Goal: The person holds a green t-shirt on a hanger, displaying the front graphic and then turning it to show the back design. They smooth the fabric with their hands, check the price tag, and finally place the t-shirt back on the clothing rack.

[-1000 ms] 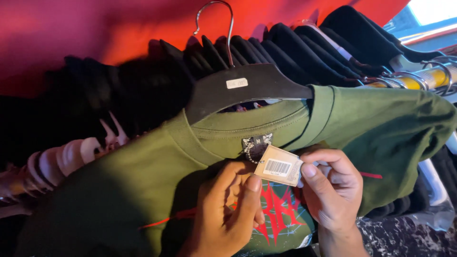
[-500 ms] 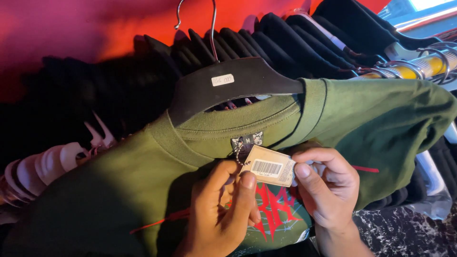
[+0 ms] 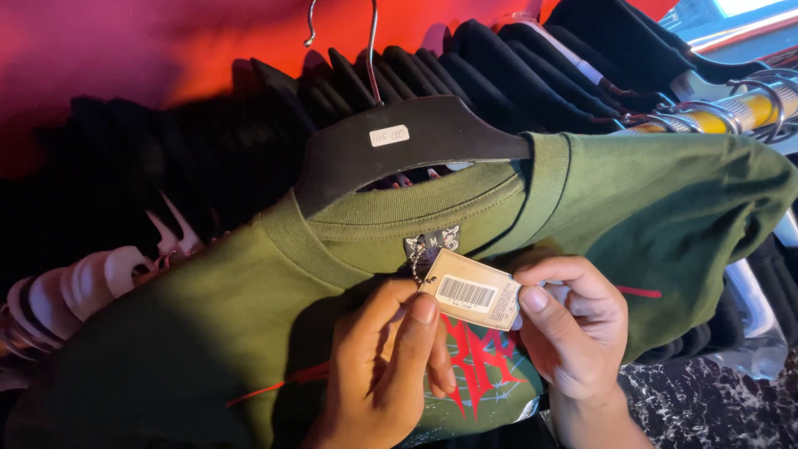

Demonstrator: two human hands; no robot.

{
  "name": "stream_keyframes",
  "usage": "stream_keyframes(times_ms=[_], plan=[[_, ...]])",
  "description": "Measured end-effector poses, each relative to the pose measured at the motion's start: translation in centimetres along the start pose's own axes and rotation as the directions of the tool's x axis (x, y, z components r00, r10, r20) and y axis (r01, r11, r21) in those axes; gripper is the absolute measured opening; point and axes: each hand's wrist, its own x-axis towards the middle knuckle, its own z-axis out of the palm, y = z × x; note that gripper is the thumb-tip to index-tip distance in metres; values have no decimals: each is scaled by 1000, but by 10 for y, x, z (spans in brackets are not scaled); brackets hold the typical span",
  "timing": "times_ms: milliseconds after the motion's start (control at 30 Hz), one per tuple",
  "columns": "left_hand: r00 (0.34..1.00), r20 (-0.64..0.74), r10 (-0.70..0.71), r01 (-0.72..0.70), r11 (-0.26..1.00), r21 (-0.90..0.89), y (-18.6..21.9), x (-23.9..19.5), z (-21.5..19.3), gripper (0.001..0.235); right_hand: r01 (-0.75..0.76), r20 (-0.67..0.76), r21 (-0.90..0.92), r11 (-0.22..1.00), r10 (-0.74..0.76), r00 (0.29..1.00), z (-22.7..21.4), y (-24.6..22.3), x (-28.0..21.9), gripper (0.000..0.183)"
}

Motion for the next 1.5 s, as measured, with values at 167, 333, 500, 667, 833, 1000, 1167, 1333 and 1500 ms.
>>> stream_keyframes(times_ms=[167, 333, 500, 667, 833, 1000, 1167, 1333, 1500], plan=[[999, -7, -44, 43, 998, -44, 2, -1, 0, 31, -31, -3, 43, 999, 31, 1000, -1, 1, -2, 11], [1000, 4, 20, -20, 1000, -8, 6, 1, 2, 33, -31, -3, 81, 996, 32, 999, -1, -1, -2, 11], [999, -11, 40, -40, 999, -8, 1, 1, 6, 33, -4, 20, 111, 994, 2, 1000, -3, 0, -2, 12], [999, -32, -4, 4, 1000, -7, 2, 1, 8, 32, -4, 60, 187, 982, -8, 998, -2, -2, -1, 12], [1000, -22, 9, -10, 1000, -17, -2, 1, 8, 29, -8, 39, 183, 983, 1, 999, -4, -2, -4, 13], [998, -24, 54, -55, 998, -37, -1, 2, 8, 29, 17, 62, 173, 985, -28, 998, -2, -2, -4, 13], [996, -69, 50, -54, 996, -65, -1, 2, 7, 34, -2, 31, 123, 992, -1, 1000, -2, -1, -10, 16], [992, -102, -77, 53, 973, -224, -14, 0, -2, 31, -43, 49, 21, 999, 42, 998, 5, 1, -25, 18], [986, -99, -134, 103, 957, -270, -15, -1, -11, 30, 7, 153, 58, 998, -16, 988, 23, 2, -27, 16]])
